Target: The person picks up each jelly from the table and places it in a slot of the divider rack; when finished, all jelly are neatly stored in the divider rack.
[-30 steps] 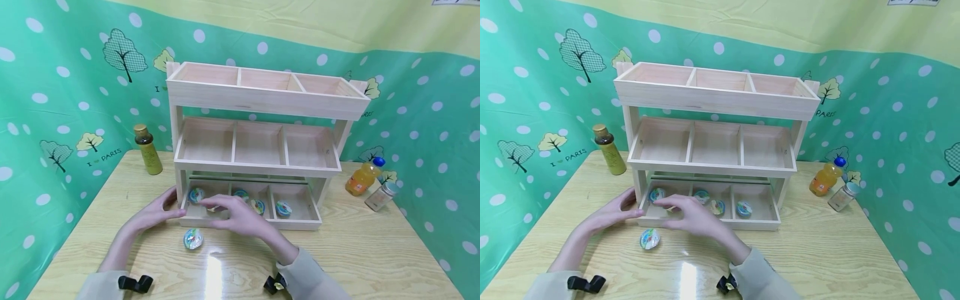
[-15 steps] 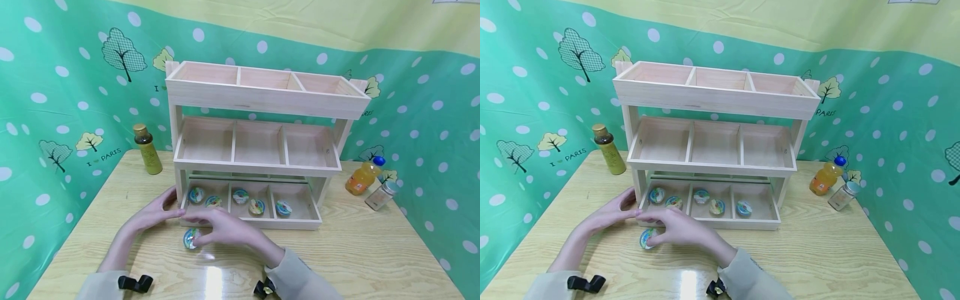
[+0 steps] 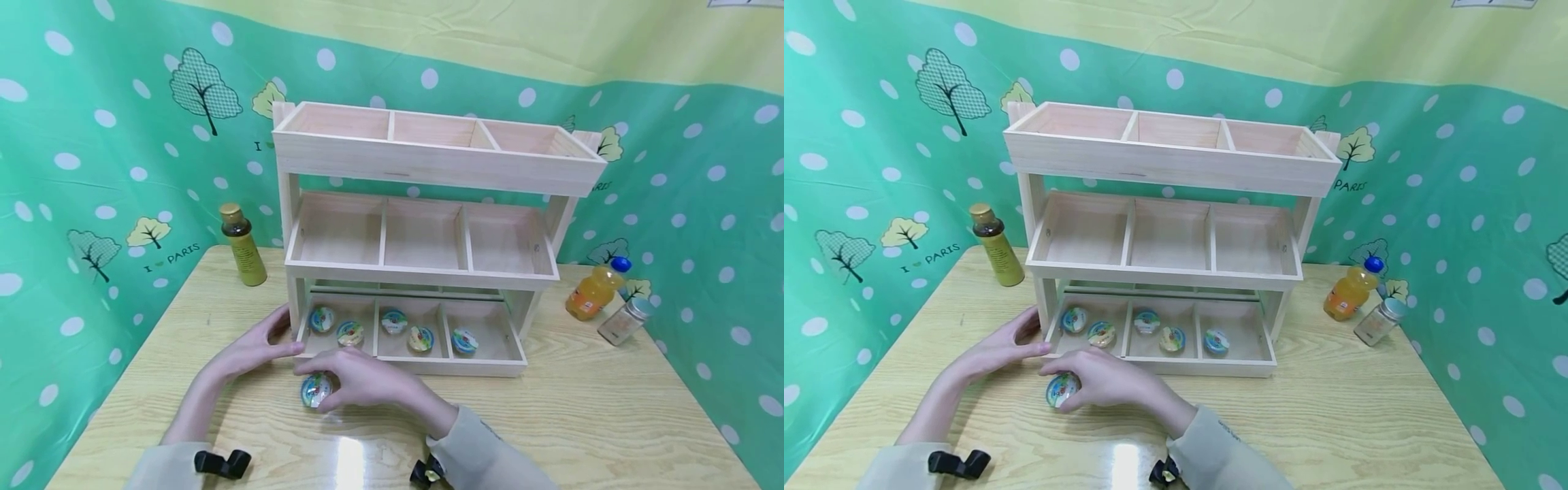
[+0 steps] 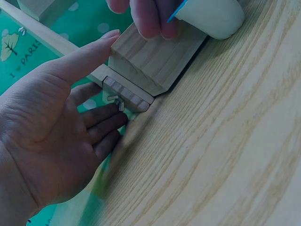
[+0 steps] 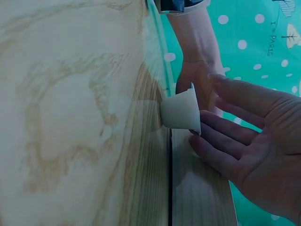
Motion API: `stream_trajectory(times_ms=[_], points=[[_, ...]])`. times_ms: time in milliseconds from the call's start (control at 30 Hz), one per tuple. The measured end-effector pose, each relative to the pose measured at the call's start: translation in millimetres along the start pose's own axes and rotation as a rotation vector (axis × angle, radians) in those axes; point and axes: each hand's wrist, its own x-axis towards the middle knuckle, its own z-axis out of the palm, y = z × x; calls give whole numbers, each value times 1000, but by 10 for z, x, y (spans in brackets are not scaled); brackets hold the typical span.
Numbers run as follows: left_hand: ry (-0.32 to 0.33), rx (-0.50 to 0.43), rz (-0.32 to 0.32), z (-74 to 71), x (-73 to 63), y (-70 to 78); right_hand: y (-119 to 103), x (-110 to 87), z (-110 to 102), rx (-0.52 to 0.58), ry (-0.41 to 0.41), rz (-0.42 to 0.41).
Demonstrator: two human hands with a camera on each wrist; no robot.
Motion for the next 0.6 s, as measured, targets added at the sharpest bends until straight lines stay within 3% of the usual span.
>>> stream_trajectory(times_ms=[600], points=[[-4, -9, -29, 7, -6, 14, 39, 16, 51, -58, -6, -2]])
